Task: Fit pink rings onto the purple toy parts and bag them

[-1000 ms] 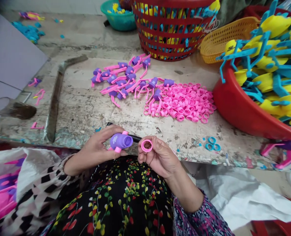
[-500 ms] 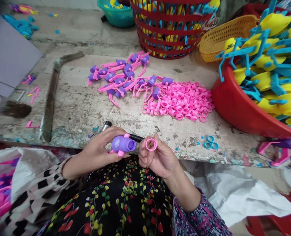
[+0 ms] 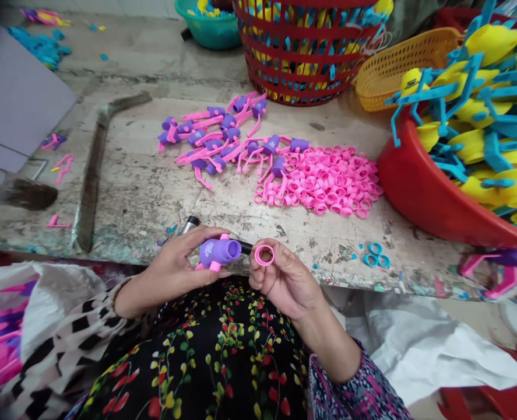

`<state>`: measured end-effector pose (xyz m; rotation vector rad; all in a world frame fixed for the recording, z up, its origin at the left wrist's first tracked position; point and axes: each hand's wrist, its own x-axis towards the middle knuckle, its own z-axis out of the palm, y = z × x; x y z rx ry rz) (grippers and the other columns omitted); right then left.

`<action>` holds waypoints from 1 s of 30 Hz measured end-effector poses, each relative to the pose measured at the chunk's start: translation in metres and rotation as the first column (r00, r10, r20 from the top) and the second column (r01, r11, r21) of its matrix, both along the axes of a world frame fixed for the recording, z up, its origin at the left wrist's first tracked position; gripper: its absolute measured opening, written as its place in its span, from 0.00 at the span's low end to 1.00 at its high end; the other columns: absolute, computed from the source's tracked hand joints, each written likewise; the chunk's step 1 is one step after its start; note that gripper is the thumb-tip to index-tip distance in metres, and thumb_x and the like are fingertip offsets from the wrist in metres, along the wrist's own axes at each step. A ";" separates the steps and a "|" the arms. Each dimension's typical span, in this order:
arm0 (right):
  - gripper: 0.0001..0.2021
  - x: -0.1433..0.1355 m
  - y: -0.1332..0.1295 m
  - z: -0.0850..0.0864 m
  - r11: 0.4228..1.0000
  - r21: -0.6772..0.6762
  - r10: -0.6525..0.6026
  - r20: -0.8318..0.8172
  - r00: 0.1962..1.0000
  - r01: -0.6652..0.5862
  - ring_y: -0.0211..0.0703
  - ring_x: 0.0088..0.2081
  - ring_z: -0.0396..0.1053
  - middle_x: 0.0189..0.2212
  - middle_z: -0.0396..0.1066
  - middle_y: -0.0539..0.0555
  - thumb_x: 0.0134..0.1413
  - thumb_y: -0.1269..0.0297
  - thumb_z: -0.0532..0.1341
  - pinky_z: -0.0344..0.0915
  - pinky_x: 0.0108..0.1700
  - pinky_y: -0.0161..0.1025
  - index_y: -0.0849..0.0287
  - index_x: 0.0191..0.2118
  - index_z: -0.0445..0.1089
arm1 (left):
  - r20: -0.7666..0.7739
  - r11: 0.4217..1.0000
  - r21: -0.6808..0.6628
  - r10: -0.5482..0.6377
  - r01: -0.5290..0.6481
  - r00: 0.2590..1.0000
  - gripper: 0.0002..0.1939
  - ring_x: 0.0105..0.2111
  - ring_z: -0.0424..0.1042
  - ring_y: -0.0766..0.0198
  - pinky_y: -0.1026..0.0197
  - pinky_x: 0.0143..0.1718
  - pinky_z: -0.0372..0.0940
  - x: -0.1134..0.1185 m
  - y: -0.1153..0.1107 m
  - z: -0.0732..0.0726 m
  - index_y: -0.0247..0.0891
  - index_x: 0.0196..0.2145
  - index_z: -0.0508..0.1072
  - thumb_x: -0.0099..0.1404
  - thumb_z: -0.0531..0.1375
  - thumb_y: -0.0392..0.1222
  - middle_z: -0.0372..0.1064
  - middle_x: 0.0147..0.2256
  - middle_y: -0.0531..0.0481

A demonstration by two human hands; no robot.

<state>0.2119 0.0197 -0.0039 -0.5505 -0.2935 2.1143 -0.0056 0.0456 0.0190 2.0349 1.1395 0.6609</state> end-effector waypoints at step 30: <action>0.13 0.009 -0.005 -0.004 0.996 0.086 -0.054 0.203 0.978 0.037 0.34 0.28 0.74 0.26 0.75 0.50 0.46 0.64 0.70 0.72 0.30 0.28 0.58 0.41 0.76 | -0.019 0.997 0.036 -0.071 0.072 0.997 0.21 0.42 0.72 0.58 0.56 0.44 0.65 0.010 -0.003 0.002 0.39 0.49 0.68 0.59 0.63 0.48 0.74 0.44 0.46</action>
